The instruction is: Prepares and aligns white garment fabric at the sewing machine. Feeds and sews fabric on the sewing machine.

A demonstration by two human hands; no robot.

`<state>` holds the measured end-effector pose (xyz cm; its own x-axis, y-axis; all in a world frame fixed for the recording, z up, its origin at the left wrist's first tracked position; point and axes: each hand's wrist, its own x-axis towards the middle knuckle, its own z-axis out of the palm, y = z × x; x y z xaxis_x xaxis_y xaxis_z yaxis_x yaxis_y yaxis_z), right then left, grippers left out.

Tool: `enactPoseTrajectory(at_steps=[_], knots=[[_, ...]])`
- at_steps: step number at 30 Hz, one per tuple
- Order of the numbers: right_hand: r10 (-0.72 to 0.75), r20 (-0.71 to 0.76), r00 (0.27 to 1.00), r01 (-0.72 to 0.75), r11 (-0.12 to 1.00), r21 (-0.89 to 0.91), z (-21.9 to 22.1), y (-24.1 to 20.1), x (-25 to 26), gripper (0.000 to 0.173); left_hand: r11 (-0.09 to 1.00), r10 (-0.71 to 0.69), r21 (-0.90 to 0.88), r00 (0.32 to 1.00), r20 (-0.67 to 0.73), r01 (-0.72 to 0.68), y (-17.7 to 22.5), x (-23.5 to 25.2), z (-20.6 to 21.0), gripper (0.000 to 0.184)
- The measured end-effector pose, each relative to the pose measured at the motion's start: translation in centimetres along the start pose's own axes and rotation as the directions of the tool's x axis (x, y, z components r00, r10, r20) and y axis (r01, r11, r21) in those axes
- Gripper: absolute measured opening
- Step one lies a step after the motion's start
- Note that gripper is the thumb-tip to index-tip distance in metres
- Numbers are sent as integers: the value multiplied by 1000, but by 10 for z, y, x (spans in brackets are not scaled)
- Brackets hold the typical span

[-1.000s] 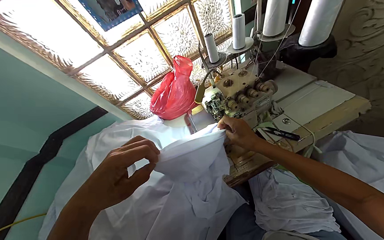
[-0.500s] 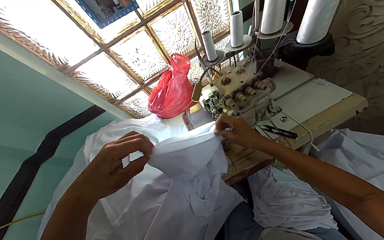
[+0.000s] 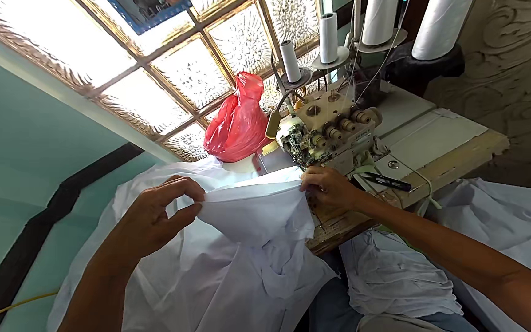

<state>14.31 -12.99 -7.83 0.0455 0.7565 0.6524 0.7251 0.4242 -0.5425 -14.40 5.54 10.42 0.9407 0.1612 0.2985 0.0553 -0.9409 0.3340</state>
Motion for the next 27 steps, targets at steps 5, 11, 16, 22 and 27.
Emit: enactPoseTrajectory(at_steps=[5,11,16,22,27], knots=[[103,-51,993,-102,995,22,2,-7,3,22,999,-12,35,1000,-29,13,-3,-2,1,19],[92,-56,994,-89,994,56,3,-6,5,15,998,-34,60,999,-36,37,-5,-5,5,17],[117,-66,991,-110,989,98,7,-14,12,11,996,-38,75,998,-47,41,-7,-7,8,17],[2,-137,991,3,999,41,13,-29,18,10,996,-36,81,999,-37,39,-8,-10,11,15],[-46,-87,995,47,999,12,3,-35,11,12,991,-35,128,997,-75,44,-5,-9,18,17]])
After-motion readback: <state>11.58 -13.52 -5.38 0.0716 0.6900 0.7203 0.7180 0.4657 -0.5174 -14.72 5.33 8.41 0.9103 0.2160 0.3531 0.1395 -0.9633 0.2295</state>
